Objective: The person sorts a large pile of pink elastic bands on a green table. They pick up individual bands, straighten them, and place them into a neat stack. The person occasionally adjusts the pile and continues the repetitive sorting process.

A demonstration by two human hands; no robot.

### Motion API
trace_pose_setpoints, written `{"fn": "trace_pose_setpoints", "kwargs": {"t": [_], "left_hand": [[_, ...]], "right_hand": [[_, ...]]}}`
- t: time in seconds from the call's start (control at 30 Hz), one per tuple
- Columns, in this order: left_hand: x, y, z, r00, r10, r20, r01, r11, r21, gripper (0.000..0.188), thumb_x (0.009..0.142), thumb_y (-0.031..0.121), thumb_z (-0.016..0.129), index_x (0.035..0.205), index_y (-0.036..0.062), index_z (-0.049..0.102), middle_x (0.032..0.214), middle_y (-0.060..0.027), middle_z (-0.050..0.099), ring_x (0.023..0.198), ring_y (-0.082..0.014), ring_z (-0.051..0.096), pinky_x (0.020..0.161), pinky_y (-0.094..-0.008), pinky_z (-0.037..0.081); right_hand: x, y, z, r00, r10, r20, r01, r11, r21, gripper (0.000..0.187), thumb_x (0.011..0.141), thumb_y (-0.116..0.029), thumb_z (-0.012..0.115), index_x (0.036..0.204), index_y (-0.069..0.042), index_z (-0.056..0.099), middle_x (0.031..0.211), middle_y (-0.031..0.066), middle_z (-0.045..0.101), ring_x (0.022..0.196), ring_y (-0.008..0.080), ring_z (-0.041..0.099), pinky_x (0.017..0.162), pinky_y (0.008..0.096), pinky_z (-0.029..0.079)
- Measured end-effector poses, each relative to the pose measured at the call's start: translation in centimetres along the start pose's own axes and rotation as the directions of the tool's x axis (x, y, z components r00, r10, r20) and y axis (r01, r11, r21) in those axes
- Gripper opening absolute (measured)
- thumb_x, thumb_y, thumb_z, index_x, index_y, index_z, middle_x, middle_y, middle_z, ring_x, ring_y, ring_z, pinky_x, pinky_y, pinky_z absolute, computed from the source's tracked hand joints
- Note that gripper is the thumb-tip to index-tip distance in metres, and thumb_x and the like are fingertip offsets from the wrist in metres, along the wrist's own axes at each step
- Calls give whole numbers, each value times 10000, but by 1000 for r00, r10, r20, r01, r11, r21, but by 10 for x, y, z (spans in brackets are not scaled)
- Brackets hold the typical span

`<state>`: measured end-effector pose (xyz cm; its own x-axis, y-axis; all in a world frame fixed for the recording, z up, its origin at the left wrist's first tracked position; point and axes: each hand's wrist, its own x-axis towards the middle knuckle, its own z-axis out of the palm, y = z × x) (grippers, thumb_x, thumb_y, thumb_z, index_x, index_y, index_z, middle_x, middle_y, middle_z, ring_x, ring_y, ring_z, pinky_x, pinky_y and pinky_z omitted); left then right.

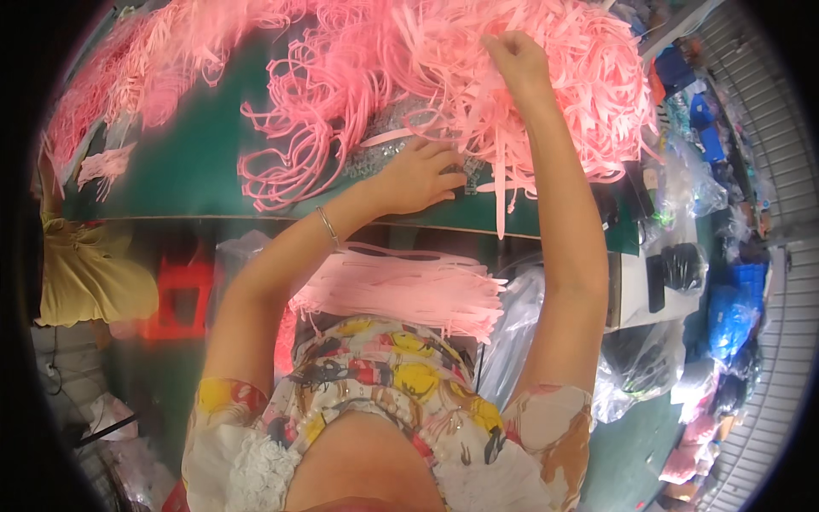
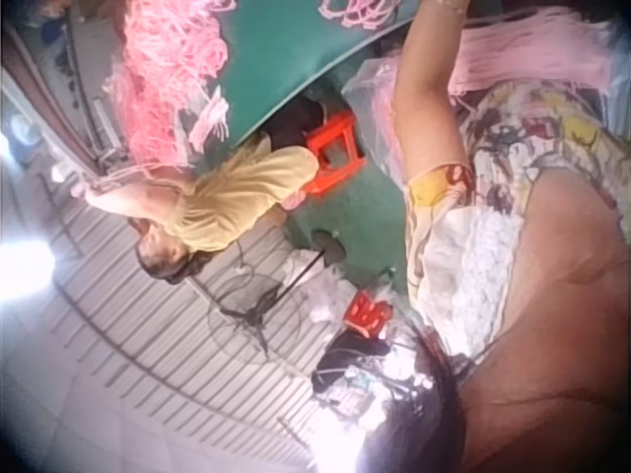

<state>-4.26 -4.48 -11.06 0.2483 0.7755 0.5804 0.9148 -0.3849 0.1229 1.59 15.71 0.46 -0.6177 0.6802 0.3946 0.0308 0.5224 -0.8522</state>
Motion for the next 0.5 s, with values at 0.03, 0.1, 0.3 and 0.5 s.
{"fn": "trace_pose_setpoints", "kwargs": {"t": [0.03, 0.1, 0.3, 0.5], "left_hand": [[3, -4, 1, 1000, -3, 5, 3, 1000, 11, 290, 683, 241, 681, 959, 181, 618, 1070, -31, 537, 1083, -252, 476, 923, -445, 359], [5, -9, 4, 1000, -12, -26, 13, 1000, 22, 264, 676, 241, 685, 927, 186, 625, 1063, -26, 541, 1076, -248, 481, 912, -441, 365], [5, -7, 0, 993, 8, -121, -2, 999, 48, 234, 686, 241, 679, 898, 161, 619, 1024, -31, 551, 1032, -239, 496, 882, -417, 380], [2, 0, -6, 986, -1, -168, 4, 1000, 19, 160, 715, 213, 647, 838, 123, 599, 936, -42, 563, 918, -224, 522, 803, -391, 385]], "right_hand": [[4, -4, -1, 1000, 14, 7, -15, 999, 43, 257, 785, -234, 688, 860, -1, 608, 719, 17, 574, 639, 84, 495, 586, 235, 411], [10, -17, -3, 999, 40, 21, -43, 991, 128, 254, 786, -226, 688, 872, -1, 609, 728, 23, 579, 639, 87, 507, 585, 233, 420], [49, -47, -31, 999, -33, 33, 26, 981, 191, 235, 803, -214, 671, 893, -5, 614, 720, 32, 592, 618, 101, 533, 565, 240, 433], [82, -83, -76, 993, -107, 42, 76, 885, 459, 233, 865, -89, 559, 1029, 75, 563, 857, 102, 606, 710, 162, 578, 642, 267, 462]]}}
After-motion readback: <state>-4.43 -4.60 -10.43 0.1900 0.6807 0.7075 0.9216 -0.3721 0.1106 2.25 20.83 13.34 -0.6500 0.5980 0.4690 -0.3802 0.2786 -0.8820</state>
